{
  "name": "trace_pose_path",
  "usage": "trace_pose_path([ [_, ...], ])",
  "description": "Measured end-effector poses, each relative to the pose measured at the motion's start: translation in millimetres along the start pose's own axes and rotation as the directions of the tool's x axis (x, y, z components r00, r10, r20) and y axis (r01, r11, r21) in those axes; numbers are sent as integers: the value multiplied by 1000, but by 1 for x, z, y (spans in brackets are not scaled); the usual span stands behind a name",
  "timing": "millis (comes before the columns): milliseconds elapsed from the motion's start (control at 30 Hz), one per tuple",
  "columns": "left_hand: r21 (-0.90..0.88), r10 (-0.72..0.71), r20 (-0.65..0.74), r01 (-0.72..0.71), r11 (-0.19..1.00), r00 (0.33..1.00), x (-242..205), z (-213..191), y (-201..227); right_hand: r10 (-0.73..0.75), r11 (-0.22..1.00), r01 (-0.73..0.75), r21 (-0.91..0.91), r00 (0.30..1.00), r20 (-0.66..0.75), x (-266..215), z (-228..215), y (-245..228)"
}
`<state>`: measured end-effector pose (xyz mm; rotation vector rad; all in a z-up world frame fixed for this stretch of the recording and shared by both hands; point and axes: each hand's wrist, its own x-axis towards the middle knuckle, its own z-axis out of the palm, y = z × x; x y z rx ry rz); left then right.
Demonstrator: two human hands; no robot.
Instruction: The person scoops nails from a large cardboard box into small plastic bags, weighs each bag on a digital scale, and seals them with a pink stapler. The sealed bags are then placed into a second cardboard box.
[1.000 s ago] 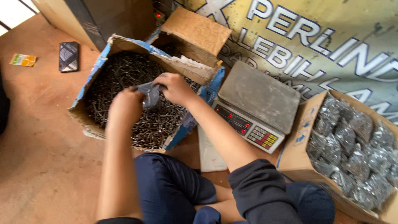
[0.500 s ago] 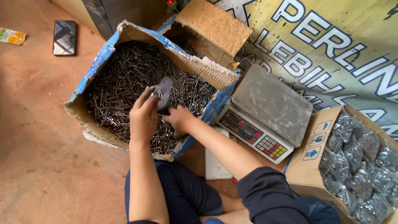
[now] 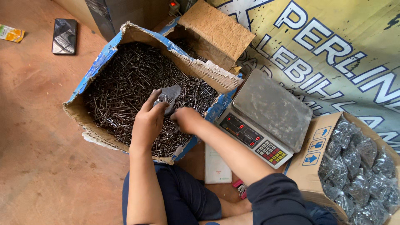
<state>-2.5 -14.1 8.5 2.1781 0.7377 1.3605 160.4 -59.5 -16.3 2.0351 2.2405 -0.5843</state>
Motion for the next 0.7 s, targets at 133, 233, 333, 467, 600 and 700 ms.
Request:
trace_pose_path([
  [133,3,-21,12,21,1000,1000,3,-1,6,26,990,-18,140,998,-57,-25,-57,12],
  [233,0,-10,43,10,1000,999,5,-1,9,83,953,-32,301,984,-157,-46,-119,3],
  [333,21,-7,57,6,1000,998,4,-2,6,115,931,-37,363,974,-195,-47,-161,-9],
  [467,54,5,63,-8,999,998,2,-3,5,-29,966,103,235,953,-300,-24,-181,-26],
  [600,79,-3,55,-1,997,998,6,-6,10,-104,981,148,124,947,-305,1,-174,-35],
  [700,63,-7,57,3,998,998,6,-7,10,-125,983,160,90,944,-305,0,-177,-41],
])
